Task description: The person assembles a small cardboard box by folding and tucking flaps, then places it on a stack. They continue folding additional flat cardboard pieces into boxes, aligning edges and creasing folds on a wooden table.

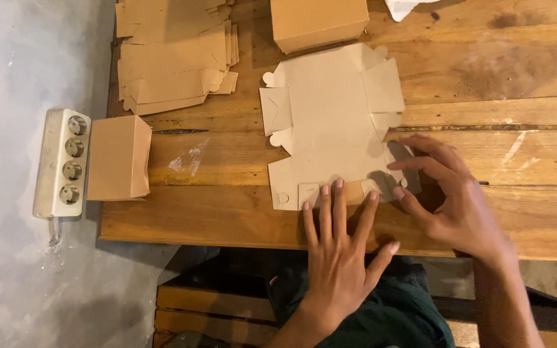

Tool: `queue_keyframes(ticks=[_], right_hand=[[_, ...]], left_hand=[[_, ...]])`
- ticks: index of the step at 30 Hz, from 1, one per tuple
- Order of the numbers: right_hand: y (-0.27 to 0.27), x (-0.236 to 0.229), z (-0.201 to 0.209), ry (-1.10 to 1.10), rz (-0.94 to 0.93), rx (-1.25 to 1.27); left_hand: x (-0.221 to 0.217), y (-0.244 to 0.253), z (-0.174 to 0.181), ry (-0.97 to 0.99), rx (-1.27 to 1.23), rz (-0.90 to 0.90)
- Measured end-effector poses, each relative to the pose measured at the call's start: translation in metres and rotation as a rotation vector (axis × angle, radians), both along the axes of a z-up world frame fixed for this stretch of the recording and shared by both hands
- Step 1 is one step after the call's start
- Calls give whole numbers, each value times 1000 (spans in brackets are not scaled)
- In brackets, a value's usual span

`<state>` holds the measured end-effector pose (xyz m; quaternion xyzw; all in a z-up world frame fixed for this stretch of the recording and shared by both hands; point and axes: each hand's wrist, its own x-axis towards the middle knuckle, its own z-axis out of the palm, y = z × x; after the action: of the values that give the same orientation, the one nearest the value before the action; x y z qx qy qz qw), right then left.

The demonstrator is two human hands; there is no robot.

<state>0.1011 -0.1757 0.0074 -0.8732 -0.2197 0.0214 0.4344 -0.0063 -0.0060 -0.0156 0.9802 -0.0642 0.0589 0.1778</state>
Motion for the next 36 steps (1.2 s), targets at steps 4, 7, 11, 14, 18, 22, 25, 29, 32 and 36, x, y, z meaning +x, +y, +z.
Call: queue_keyframes(ticks=[4,7,11,14,18,22,25,29,32,36], right_hand=[[1,8,3,-68,174,-70],[2,10,2,-62,243,-111],[2,10,1,-70,234,-103],[4,11,-2,-101,210,-127],[9,9,-3,-71,151,-110],[13,7,-5,-98,60,-124],[13,8,-5,-108,48,-125],[5,10,-5,-81,162,-86],[0,13,-4,-64,225,-93],[-4,15,-4,-34,265,-83]], left_hand=[[-10,3,-6,-5,5,-11],[-11,3,-9,3,-2,-12],[-9,2,-8,-3,62,-20],[-8,7,-7,-22,130,-61],[-8,7,-12,-11,239,-69],[-7,6,-15,-39,243,-63],[-7,5,-17,-55,267,-55],[-8,4,-18,-56,253,-48],[-7,4,-16,-66,218,-53],[-7,4,-16,-65,233,-42]])
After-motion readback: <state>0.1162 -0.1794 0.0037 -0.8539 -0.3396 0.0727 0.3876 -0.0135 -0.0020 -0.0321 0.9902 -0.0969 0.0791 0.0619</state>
